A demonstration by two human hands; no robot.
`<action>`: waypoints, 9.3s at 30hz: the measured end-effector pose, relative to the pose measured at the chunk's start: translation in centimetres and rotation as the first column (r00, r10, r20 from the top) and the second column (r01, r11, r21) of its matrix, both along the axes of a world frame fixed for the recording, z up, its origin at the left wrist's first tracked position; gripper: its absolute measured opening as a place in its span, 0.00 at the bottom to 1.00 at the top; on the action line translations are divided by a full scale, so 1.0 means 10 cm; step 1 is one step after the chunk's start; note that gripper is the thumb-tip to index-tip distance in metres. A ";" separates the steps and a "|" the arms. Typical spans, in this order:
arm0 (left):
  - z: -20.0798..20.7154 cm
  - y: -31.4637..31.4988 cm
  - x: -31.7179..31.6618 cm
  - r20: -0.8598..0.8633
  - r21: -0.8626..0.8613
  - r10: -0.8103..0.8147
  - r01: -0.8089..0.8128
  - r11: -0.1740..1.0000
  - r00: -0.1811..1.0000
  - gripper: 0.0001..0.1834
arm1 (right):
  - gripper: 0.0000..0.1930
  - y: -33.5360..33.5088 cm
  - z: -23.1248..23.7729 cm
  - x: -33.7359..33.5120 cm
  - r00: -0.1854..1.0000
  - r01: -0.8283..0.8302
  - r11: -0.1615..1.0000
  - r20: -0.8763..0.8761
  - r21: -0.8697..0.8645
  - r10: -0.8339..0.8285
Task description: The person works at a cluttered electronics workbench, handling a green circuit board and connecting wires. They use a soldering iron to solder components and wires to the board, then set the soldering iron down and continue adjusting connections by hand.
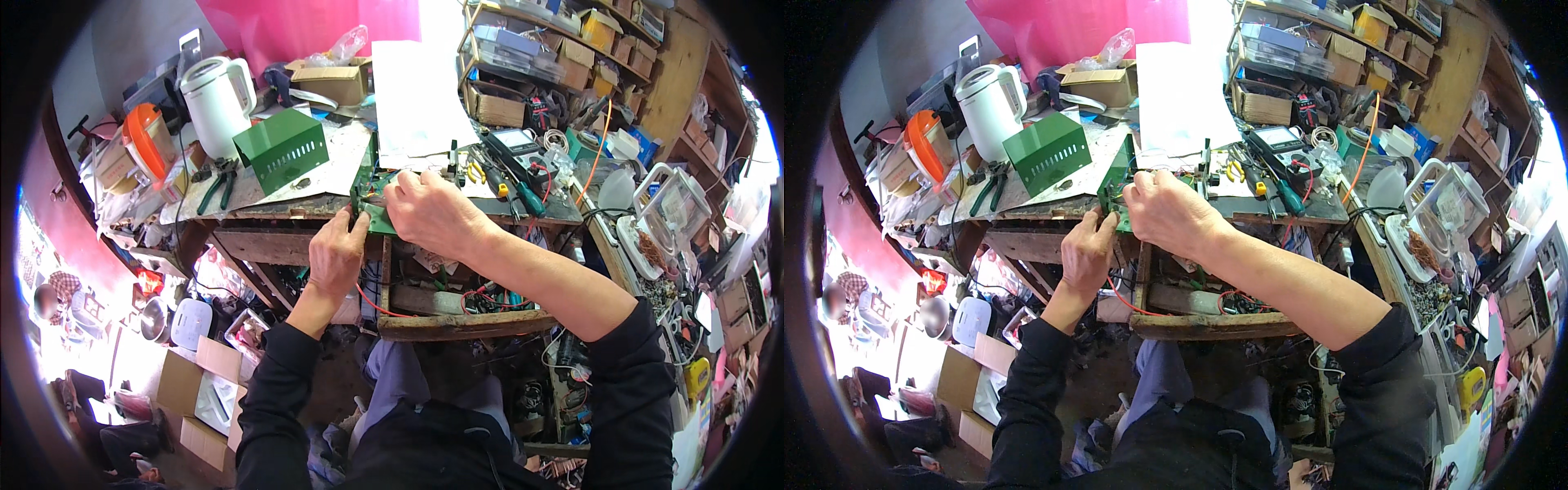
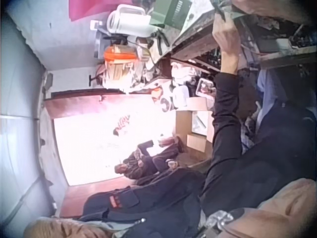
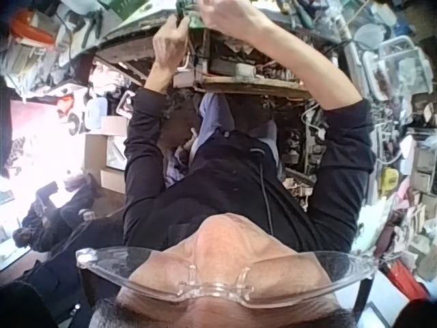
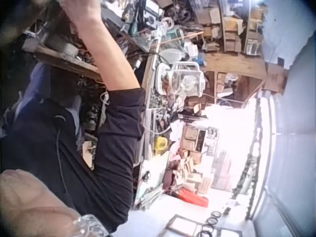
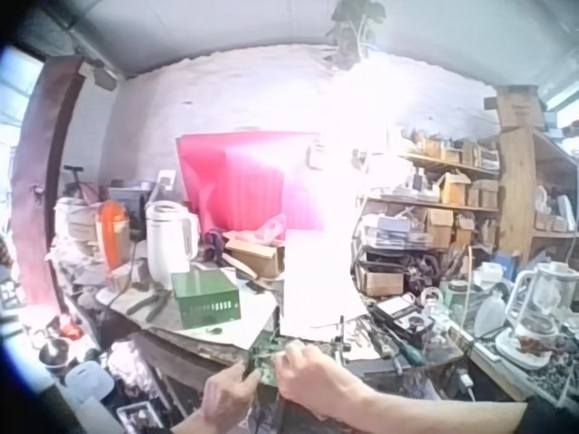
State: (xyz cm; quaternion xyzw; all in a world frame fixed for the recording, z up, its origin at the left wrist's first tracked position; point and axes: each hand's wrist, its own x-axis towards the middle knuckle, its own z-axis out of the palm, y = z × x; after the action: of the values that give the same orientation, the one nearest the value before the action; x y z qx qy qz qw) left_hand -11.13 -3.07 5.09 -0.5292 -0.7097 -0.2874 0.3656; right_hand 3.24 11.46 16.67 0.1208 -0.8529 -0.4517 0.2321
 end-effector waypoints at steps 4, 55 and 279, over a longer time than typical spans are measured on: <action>-0.02 0.03 0.02 -0.050 0.050 0.030 -0.028 0.998 0.998 0.16 | 0.06 0.02 0.01 0.01 1.000 -0.014 1.000 -0.003 -0.015 0.014; 0.03 0.00 -0.05 -0.029 0.025 -0.098 0.099 0.995 0.995 0.13 | 0.11 -0.33 0.13 -0.01 0.960 0.280 0.740 0.169 -0.612 -0.223; -0.01 0.33 0.19 0.682 0.280 -0.014 -0.244 0.928 0.731 0.11 | 0.08 0.14 0.16 -0.01 0.995 0.095 0.729 0.070 -0.678 -0.064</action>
State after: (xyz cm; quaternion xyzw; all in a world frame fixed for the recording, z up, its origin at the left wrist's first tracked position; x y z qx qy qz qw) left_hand -9.27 0.21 4.95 -0.2692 -0.7622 -0.5573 0.1899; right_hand 3.15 12.84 18.30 0.0005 -0.9680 -0.1156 0.2227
